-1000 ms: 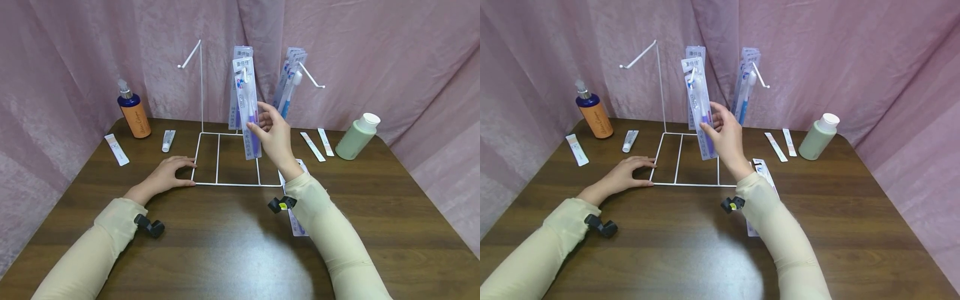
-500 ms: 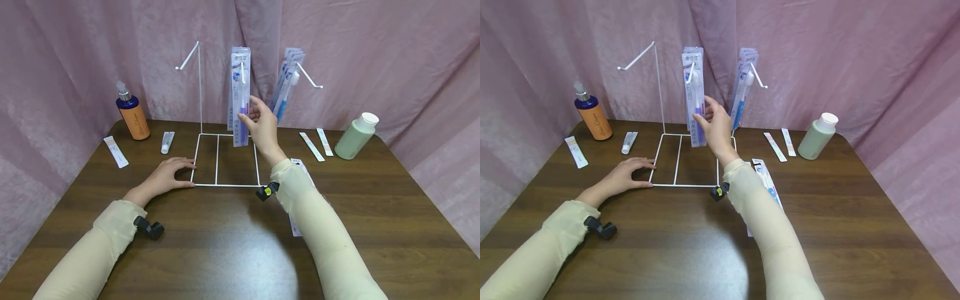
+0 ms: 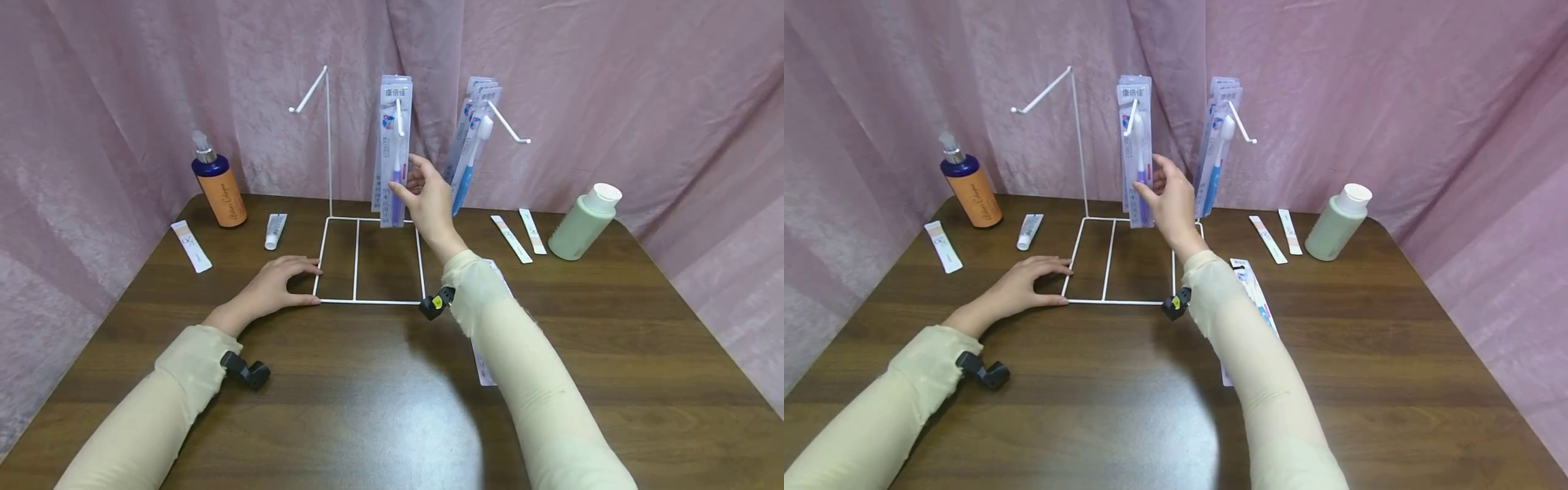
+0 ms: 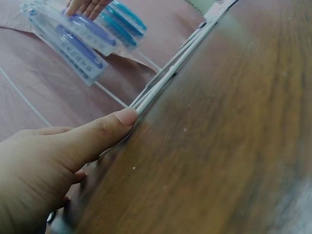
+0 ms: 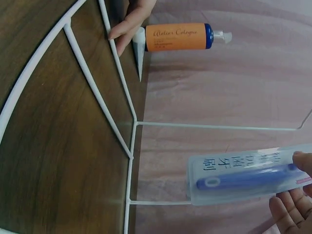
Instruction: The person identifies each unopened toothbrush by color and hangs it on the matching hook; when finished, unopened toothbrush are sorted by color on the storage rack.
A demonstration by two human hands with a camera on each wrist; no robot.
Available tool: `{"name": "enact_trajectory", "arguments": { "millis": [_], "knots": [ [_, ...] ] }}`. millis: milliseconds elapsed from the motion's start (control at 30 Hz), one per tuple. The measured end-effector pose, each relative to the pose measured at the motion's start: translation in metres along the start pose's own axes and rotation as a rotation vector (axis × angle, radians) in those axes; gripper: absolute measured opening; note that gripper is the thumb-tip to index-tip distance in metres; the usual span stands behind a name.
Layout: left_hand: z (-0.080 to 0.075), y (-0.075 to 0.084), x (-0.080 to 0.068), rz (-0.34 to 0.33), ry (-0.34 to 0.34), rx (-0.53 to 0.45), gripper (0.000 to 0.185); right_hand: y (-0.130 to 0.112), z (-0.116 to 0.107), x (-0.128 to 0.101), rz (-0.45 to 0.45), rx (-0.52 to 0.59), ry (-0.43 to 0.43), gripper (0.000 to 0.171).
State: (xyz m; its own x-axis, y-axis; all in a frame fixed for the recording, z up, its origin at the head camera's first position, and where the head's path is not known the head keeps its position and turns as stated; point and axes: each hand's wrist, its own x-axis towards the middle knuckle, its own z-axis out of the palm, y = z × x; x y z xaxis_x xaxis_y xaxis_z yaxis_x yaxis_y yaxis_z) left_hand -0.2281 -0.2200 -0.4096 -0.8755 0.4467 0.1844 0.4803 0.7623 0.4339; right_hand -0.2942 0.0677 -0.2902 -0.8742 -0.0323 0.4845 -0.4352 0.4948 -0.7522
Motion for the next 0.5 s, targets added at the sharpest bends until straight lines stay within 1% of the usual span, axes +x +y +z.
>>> {"name": "enact_trajectory", "arguments": {
  "millis": [267, 500],
  "knots": [
    [-0.002, 0.000, 0.001, -0.006, -0.010, -0.011, 0.057, 0.000, -0.015, 0.001, -0.021, 0.013, -0.062, 0.058],
    [-0.002, 0.001, 0.002, -0.007, -0.017, -0.006, 0.056, -0.003, -0.036, -0.004, -0.041, -0.044, -0.108, 0.057]
  ]
}}
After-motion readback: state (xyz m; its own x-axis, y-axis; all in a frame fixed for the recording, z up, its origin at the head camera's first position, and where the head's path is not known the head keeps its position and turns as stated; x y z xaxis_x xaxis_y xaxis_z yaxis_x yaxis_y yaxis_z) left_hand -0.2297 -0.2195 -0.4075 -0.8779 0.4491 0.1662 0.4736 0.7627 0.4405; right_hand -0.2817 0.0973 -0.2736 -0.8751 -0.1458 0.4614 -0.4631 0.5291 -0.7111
